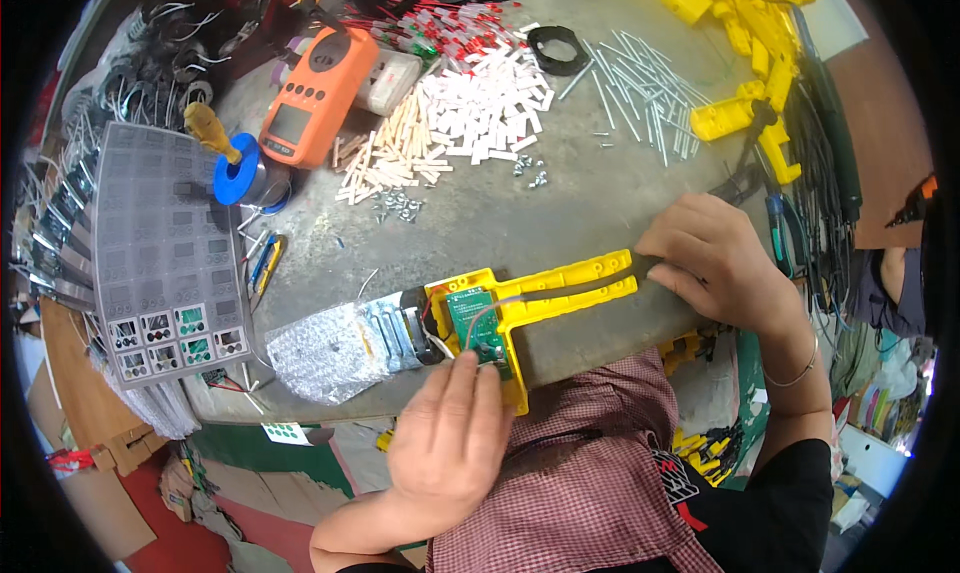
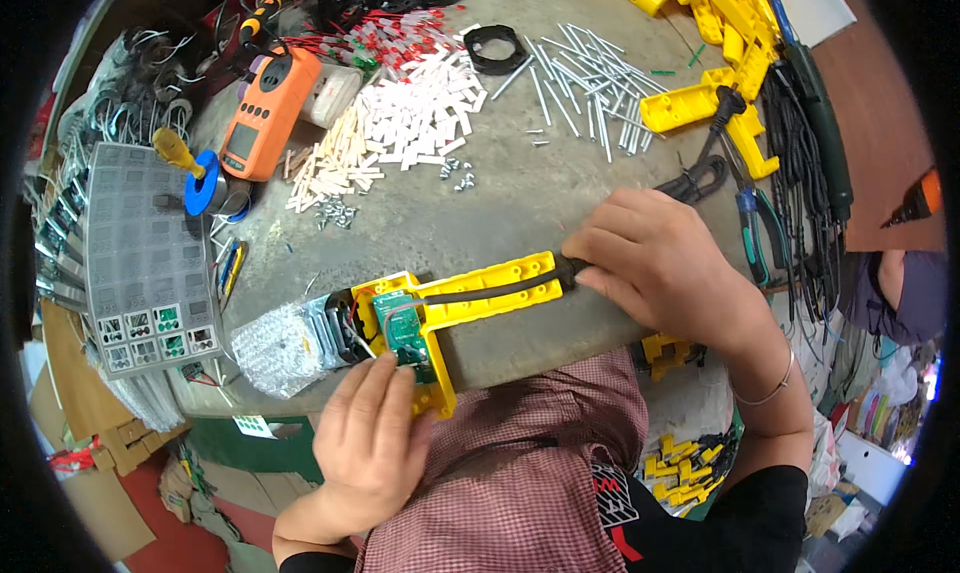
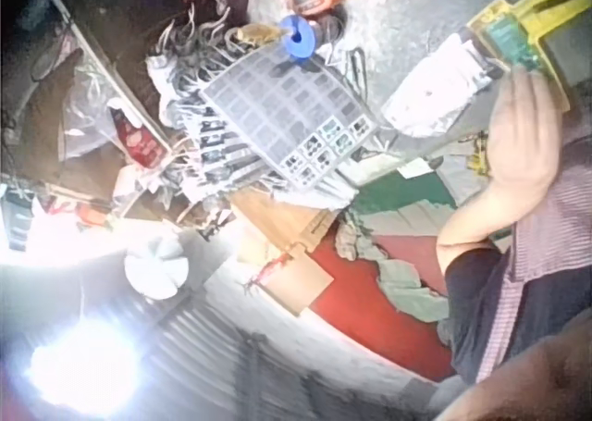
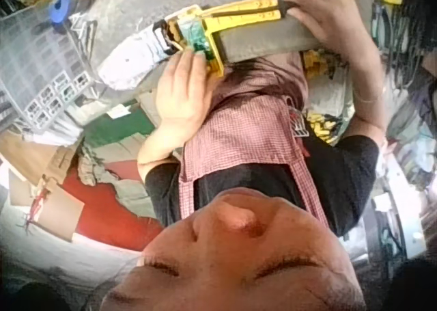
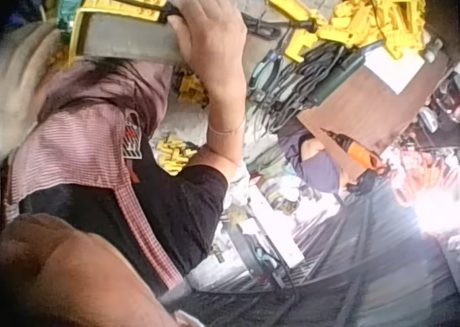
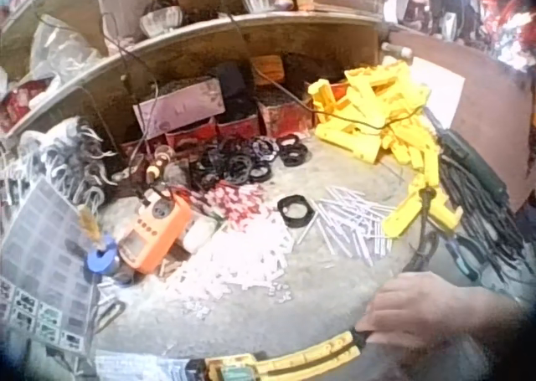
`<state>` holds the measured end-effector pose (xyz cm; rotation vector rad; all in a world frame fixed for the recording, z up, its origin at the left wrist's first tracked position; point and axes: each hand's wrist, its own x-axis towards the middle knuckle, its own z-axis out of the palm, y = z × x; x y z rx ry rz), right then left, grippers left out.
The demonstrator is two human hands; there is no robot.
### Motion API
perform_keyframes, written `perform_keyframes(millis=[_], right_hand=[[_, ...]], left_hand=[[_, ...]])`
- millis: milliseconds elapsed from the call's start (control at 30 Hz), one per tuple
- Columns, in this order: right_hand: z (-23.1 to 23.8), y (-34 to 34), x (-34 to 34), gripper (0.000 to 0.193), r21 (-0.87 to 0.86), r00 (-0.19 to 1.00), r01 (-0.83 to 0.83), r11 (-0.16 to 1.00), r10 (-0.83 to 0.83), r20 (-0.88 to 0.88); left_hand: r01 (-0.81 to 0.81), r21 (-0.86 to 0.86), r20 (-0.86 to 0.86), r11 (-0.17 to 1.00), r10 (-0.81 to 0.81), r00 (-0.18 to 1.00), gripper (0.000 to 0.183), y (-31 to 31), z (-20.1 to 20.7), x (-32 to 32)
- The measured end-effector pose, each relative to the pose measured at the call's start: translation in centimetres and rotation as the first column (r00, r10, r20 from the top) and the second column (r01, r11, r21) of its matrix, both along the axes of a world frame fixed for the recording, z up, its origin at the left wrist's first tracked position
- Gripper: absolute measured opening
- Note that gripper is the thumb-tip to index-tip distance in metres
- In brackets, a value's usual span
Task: Assembling the internal wiring and yellow plastic casing of a handheld electronic tool.
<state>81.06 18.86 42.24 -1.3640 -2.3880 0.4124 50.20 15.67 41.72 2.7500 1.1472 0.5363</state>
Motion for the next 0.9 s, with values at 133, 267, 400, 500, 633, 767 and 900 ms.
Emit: perform_keyframes(millis=[133, 267, 400, 500, 633, 767, 900], right_hand=[[2.0, -0.1, -1.3, 0.028, 0.008, 0.993, 0.064, 0.998, -0.064, 0.103], [2.3, 0.0, -4.0, 0.032, 0.106, 0.993, 0.117, 0.987, -0.120, 0.021], [0.3, 1.6, -9.5, 0.024, 0.161, 0.977, -0.053, 0.986, 0.084, -0.194], [-0.8, 2.8, -11.3, 0.021, 0.150, 0.955, -0.133, 0.980, 0.167, -0.246], [-1.5, 2.9, -11.9, 0.017, 0.078, 0.954, -0.159, 0.984, 0.174, -0.246], [-1.7, 3.1, -11.7, 0.024, -0.005, 0.927, -0.208, 0.978, 0.195, -0.321], [-1.7, 3.2, -11.7, 0.025, -0.009, 0.917, -0.216, 0.976, 0.200, -0.346]], left_hand=[[0.010, 0.045, -0.142, 0.999, -0.003, 0.990, 0.027, 0.7, 0.6, 1.3], [-0.018, 0.040, -0.144, 0.999, 0.023, 0.989, 0.025, 0.7, 0.2, 1.6], [-0.025, -0.013, -0.087, 1.000, 0.023, 0.996, 0.037, 0.3, 0.4, 1.1], [-0.101, 0.014, -0.145, 0.995, 0.102, 0.984, 0.041, -0.7, 1.0, 0.7], [-0.084, -0.035, -0.111, 0.996, 0.080, 0.991, 0.040, -0.5, 0.4, 0.9], [-0.071, -0.046, -0.102, 0.996, 0.066, 0.993, 0.039, -0.5, 0.4, 0.7], [-0.050, 0.028, -0.136, 0.998, 0.054, 0.989, 0.028, -0.1, 0.4, 0.8]])
